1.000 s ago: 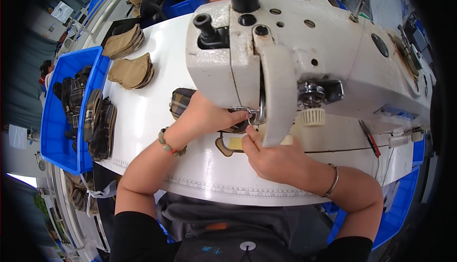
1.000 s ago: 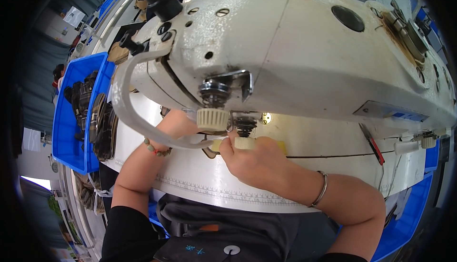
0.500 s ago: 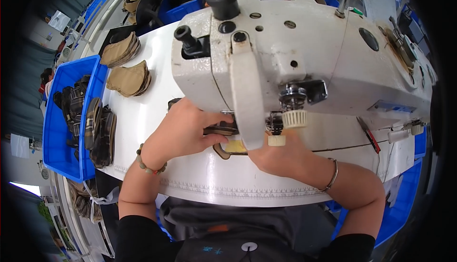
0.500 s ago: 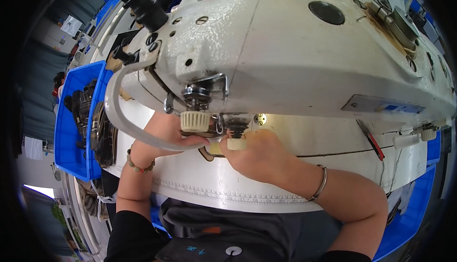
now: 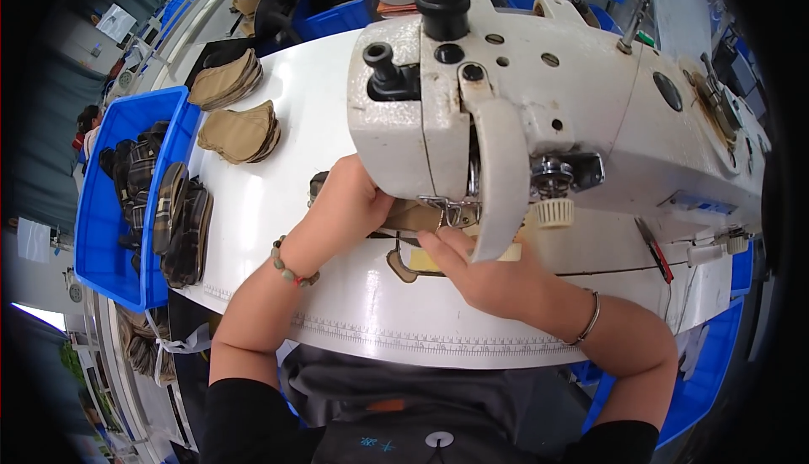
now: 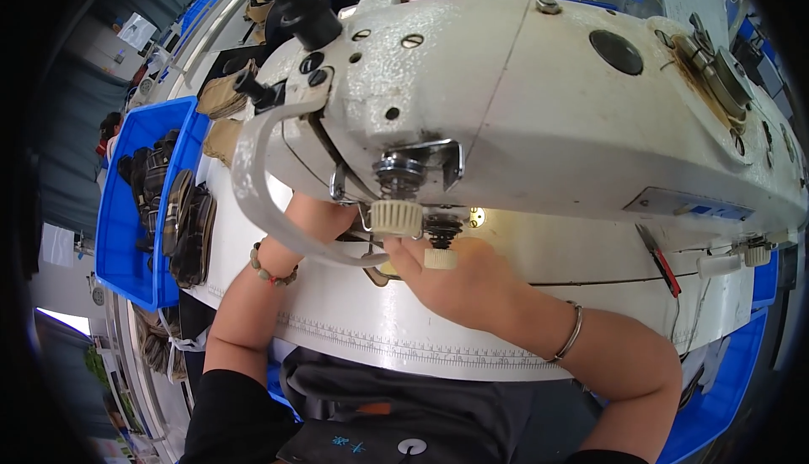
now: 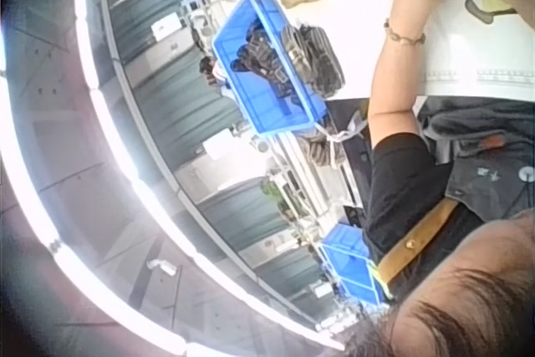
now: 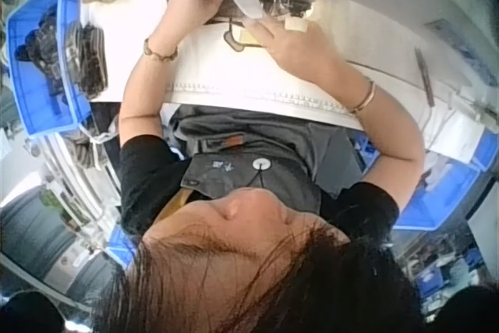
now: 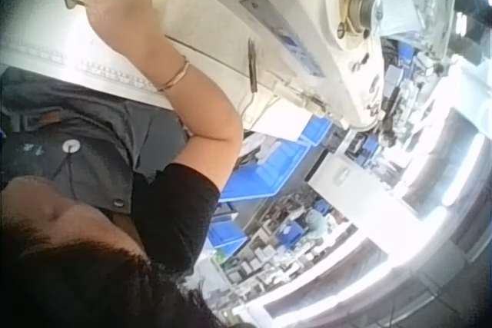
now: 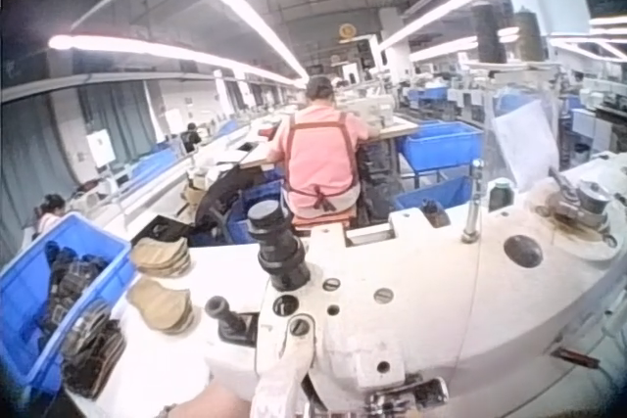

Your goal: Sewing the upper part of a shoe using an industrial sewing machine in a workshop.

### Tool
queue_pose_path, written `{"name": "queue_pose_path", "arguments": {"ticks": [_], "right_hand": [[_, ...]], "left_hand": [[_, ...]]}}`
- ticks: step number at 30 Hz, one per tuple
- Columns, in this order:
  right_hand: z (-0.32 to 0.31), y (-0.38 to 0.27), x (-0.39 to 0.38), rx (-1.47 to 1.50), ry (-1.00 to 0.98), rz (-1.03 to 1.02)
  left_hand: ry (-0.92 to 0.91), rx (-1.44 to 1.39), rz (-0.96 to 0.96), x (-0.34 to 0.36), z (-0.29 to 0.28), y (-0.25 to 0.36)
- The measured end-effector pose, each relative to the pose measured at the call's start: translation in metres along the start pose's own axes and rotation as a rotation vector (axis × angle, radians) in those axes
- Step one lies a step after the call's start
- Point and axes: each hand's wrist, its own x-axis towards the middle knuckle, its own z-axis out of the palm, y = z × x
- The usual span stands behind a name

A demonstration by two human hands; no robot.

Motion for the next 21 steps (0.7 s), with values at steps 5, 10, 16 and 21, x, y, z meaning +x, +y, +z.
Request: {"name": "queue_pose_path", "arguments": {"ticks": [5, 10, 16, 21], "right_hand": [[-0.014, 0.0, 0.01, 0.019, -0.097, -0.041], [-0.005, 0.004, 0.007, -0.083, 0.006, -0.02], [-0.001, 0.012, 0.014, 0.088, 0.249, -0.123], [0.002, 0.02, 0.006, 0.164, 0.328, -0.08]], "left_hand": [[-0.093, -0.078, -0.09, 0.002, -0.005, 0.012], [-0.267, 0.312, -0.073, -0.009, -0.002, 0.021], [-0.017, 0.432, 0.602, -0.009, 0.0, 0.023], [-0.122, 0.538, 0.536, -0.012, -0.001, 0.018]]}}
